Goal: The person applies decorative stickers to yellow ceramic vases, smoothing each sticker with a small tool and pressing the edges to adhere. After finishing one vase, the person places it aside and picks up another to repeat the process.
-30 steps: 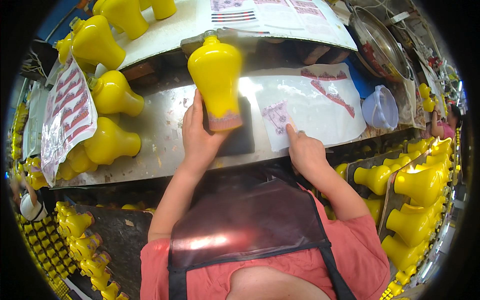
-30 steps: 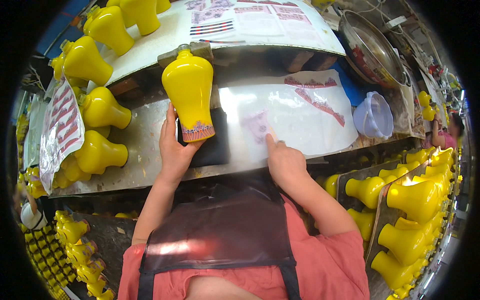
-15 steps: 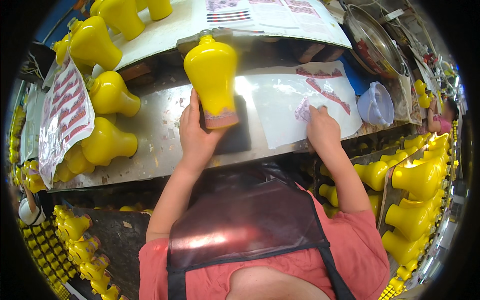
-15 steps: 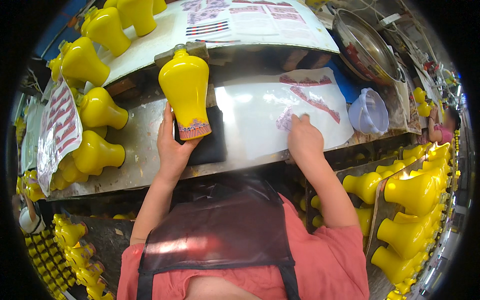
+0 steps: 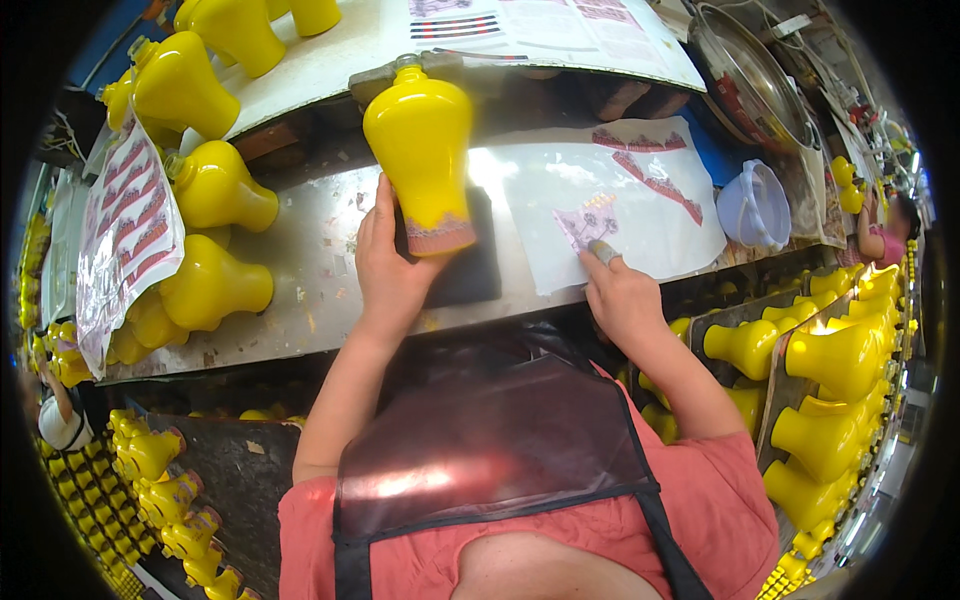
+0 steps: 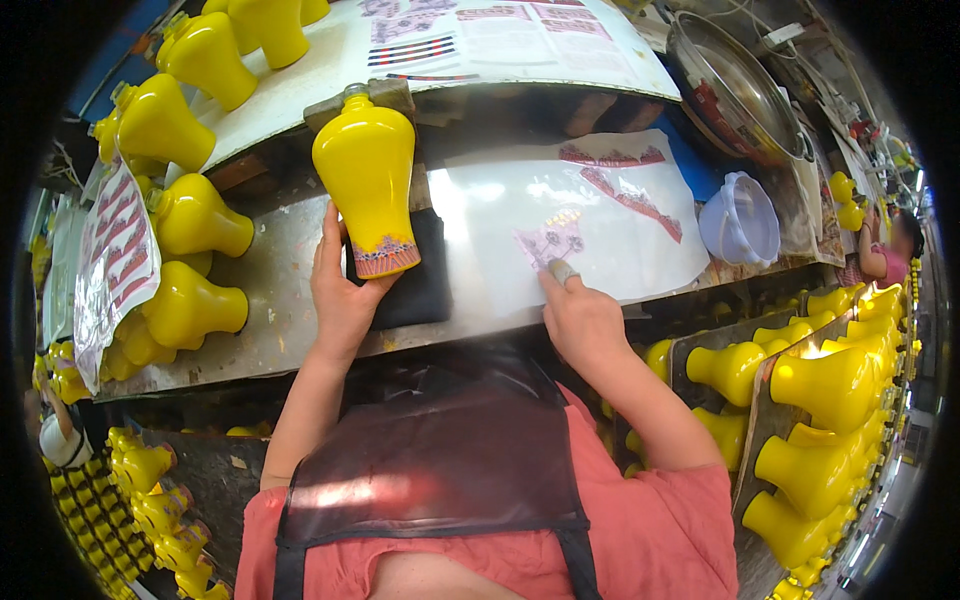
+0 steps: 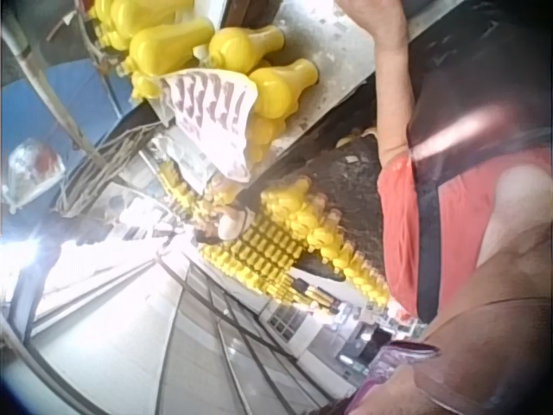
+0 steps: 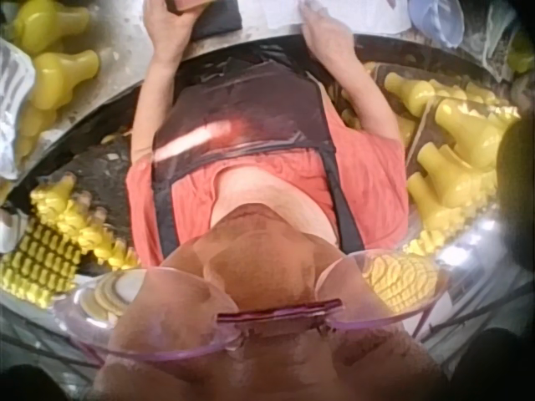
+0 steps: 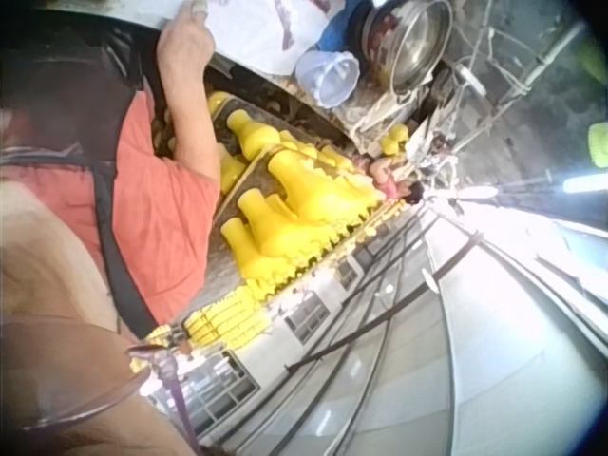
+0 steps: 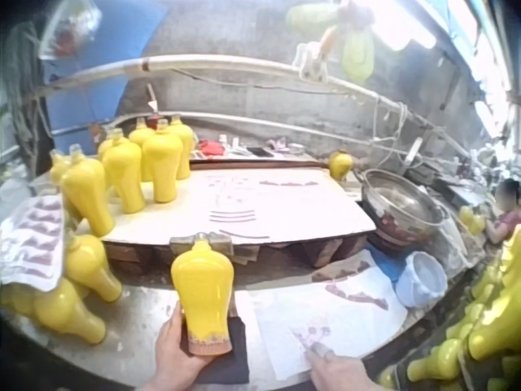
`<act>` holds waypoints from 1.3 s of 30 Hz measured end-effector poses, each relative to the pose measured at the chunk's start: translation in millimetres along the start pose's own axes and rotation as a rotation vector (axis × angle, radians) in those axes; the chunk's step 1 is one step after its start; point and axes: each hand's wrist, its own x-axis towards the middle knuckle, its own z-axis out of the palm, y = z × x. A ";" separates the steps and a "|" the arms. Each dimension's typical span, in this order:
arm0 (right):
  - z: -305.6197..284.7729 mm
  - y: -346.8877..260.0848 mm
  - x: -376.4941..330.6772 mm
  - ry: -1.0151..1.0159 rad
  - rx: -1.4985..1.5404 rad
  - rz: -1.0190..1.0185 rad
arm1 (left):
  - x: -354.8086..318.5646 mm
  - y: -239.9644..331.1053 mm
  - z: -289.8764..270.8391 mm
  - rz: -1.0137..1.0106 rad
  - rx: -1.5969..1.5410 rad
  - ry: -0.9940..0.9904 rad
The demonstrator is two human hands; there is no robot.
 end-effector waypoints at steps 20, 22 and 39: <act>8.2 12.9 -20.3 -0.151 -0.166 0.165 | 3.4 2.3 -3.6 0.013 -0.032 0.010; 16.0 20.3 -33.0 -0.138 -0.216 0.145 | 3.0 4.9 -2.9 -0.015 -0.033 0.015; -64.2 27.0 35.2 -0.253 0.950 0.486 | 3.8 1.1 -7.1 0.074 0.047 0.026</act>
